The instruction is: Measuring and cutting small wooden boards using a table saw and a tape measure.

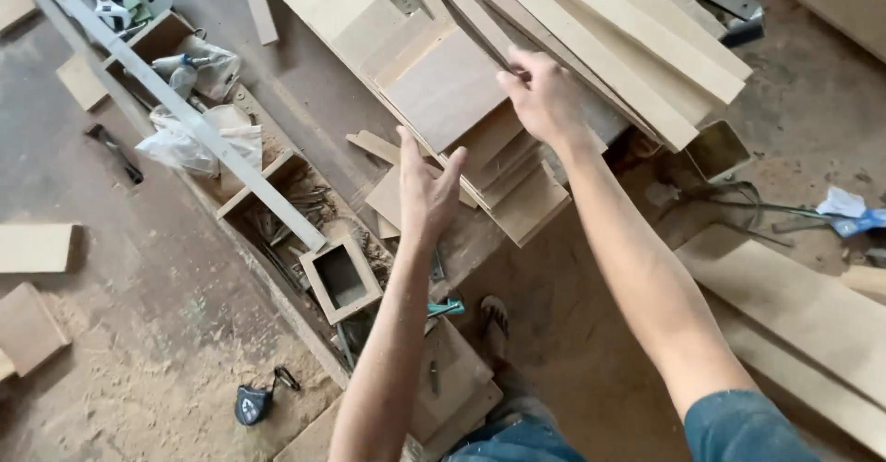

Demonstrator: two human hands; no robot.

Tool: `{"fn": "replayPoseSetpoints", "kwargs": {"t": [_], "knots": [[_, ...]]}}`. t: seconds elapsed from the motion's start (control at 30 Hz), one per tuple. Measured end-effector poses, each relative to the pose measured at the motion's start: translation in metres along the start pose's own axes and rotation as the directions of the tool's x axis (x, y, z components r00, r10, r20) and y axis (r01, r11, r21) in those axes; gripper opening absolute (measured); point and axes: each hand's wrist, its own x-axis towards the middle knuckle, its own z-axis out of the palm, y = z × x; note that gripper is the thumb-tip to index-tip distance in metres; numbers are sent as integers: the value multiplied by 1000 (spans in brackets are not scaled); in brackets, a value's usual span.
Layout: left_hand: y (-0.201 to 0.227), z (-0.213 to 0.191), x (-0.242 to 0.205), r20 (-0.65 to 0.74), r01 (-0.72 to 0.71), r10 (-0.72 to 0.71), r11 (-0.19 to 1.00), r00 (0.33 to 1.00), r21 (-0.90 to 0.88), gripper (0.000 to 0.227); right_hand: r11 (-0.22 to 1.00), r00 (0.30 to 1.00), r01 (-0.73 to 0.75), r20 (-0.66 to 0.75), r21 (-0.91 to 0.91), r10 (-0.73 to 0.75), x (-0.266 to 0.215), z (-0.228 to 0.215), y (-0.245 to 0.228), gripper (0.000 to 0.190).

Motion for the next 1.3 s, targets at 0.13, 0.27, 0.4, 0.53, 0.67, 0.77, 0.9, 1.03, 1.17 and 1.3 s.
{"fn": "replayPoseSetpoints", "kwargs": {"t": [0.13, 0.27, 0.4, 0.53, 0.67, 0.77, 0.9, 1.03, 1.17, 1.3], "knots": [[14, 8, -4, -108, 53, -69, 988, 992, -148, 88, 998, 994, 36, 109, -56, -30, 36, 19, 29, 44], [-6, 22, -4, -175, -2, -24, 989, 984, -151, 92, 1000, 995, 9, 99, -16, -7, 41, 22, 46, 38], [-8, 28, -1, -228, 9, -59, 976, 972, -216, 91, 1000, 998, 6, 56, 23, -7, 32, 17, 27, 40], [-15, 31, -1, -258, -19, -28, 984, 966, -175, 82, 999, 999, -13, 32, 31, 12, 24, 14, 21, 35], [-16, 29, 4, -234, -39, -7, 981, 972, -190, 81, 999, 998, -46, 30, 14, 46, 23, 14, 16, 32], [-10, 24, -4, -225, -28, -16, 981, 974, -191, 83, 997, 996, -73, 40, -16, 74, 39, 28, 42, 41], [-12, 18, -30, -264, -63, 28, 990, 964, -127, 83, 990, 996, 83, -36, 115, -79, -22, 3, -26, 42], [-34, -35, -107, -410, -127, -115, 847, 905, -517, 39, 916, 974, 224, -34, 332, -226, -102, 33, -43, 32], [-95, -78, -200, -345, 249, -495, 791, 797, -559, 27, 916, 964, -126, 265, 381, 22, -206, 102, -44, 33], [-169, -120, -294, -299, 311, -650, 652, 698, -691, 29, 843, 871, -321, 484, 431, 85, -310, 185, -36, 41]]}}
